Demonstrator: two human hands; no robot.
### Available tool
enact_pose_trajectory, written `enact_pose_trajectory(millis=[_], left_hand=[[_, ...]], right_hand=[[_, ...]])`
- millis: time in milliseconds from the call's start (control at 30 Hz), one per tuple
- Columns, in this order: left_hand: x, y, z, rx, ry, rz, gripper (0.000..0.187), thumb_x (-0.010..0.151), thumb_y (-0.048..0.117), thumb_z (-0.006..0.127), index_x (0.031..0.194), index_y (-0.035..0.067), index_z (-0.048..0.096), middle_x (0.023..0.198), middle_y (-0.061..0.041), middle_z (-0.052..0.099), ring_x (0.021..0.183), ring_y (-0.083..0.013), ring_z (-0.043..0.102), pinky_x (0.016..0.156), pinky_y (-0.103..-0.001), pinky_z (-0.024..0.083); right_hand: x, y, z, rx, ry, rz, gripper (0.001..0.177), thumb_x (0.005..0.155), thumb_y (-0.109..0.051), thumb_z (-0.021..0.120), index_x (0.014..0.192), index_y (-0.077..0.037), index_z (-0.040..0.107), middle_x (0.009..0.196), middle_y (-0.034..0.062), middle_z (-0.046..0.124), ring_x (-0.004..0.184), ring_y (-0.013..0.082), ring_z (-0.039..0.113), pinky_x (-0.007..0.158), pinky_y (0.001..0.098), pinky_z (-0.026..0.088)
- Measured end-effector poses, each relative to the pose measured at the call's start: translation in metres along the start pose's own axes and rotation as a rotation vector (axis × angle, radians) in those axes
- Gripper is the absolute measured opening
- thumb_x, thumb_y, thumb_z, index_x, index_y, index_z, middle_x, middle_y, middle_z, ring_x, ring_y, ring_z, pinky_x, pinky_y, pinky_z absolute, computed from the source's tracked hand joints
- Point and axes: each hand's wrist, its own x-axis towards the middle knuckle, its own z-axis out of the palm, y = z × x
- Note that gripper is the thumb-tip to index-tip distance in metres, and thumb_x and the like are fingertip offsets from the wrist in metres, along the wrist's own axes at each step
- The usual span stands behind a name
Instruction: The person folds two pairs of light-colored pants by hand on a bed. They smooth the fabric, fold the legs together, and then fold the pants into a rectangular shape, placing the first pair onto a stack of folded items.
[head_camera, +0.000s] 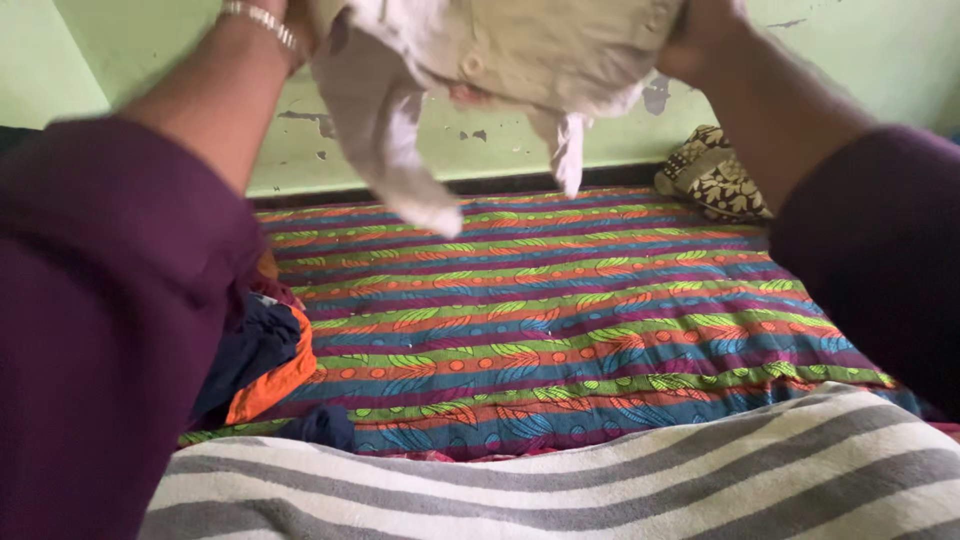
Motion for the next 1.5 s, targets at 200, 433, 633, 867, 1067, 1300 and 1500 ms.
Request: enact_pose_trajectory(millis=[200, 433, 633, 867, 1067, 1300, 1500], left_hand=[[-0.051, -0.049, -0.095, 0.406, -0.187, -0.128, 0.026, 0.093, 0.03, 0.051, 0.117, 0.023, 0.06, 0.103, 0.002, 0.072, 0.087, -0.0156, 0.069, 0.066, -0.042, 0.058], [-0.242, -0.265, -0.23, 1.236, -0.635, -0.582, 0.036, 0.081, 0.002, 0.083, 0.113, 0.017, 0.085, 0.106, -0.004, 0.082, 0.095, -0.0147, 0.072, 0.076, -0.029, 0.056], [-0.271, -0.173, -0.177, 1.471, -0.465, -0.796, 0.044, 0.078, -0.002, 0.089, 0.113, 0.02, 0.073, 0.106, 0.0, 0.073, 0.084, -0.0157, 0.067, 0.063, -0.039, 0.057], [-0.285, -0.182, -0.176, 1.363, -0.444, -0.859, 0.041, 0.075, -0.008, 0.079, 0.106, 0.019, 0.072, 0.096, -0.008, 0.079, 0.082, -0.023, 0.074, 0.064, -0.039, 0.058], [-0.282, -0.172, -0.181, 1.491, -0.441, -0.292, 0.031, 0.062, 0.007, 0.091, 0.086, 0.021, 0.077, 0.091, -0.008, 0.079, 0.083, -0.0214, 0.075, 0.077, -0.036, 0.06], [-0.293, -0.182, -0.175, 1.448, -0.646, -0.362, 0.028, 0.074, 0.004, 0.077, 0.094, 0.022, 0.085, 0.094, -0.007, 0.081, 0.082, -0.0196, 0.077, 0.077, -0.033, 0.062], [-0.291, -0.191, -0.179, 1.332, -0.627, -0.58, 0.026, 0.082, 0.005, 0.072, 0.103, 0.016, 0.084, 0.096, -0.01, 0.081, 0.078, -0.0203, 0.076, 0.074, -0.033, 0.061]], right_hand=[[-0.132, 0.089, -0.03, -0.094, 0.429, 0.336, 0.038, 0.105, -0.027, 0.052, 0.133, -0.005, 0.063, 0.124, 0.0107, 0.069, 0.111, 0.0205, 0.067, 0.098, 0.041, 0.055], [-0.347, 0.244, -0.115, -0.31, 0.717, 1.241, 0.043, 0.088, -0.01, 0.073, 0.128, 0.002, 0.066, 0.118, 0.0179, 0.078, 0.105, 0.0289, 0.076, 0.095, 0.044, 0.062], [-0.326, 0.237, -0.108, -1.352, 0.573, 1.086, 0.074, 0.068, -0.025, 0.099, 0.124, 0.006, 0.061, 0.103, 0.017, 0.072, 0.091, 0.0278, 0.069, 0.08, 0.0423, 0.058], [-0.221, 0.274, 0.087, -1.274, 0.192, 0.569, 0.042, 0.075, -0.016, 0.088, 0.112, -0.006, 0.07, 0.097, 0.0098, 0.075, 0.085, 0.0217, 0.072, 0.072, 0.0367, 0.062], [-0.181, 0.371, 0.195, -0.695, 0.031, 0.553, 0.023, 0.084, -0.011, 0.078, 0.105, -0.001, 0.078, 0.091, 0.01, 0.08, 0.078, 0.0137, 0.076, 0.068, 0.03, 0.064], [-0.162, 0.389, 0.247, -0.843, 0.231, 0.698, 0.032, 0.076, -0.01, 0.081, 0.108, -0.01, 0.078, 0.089, 0.0049, 0.078, 0.071, 0.0142, 0.072, 0.061, 0.0335, 0.057], [-0.156, 0.416, 0.238, -0.888, 0.203, 0.62, 0.035, 0.076, -0.022, 0.086, 0.109, -0.01, 0.081, 0.092, 0.0051, 0.08, 0.077, 0.0129, 0.075, 0.072, 0.0294, 0.06]])
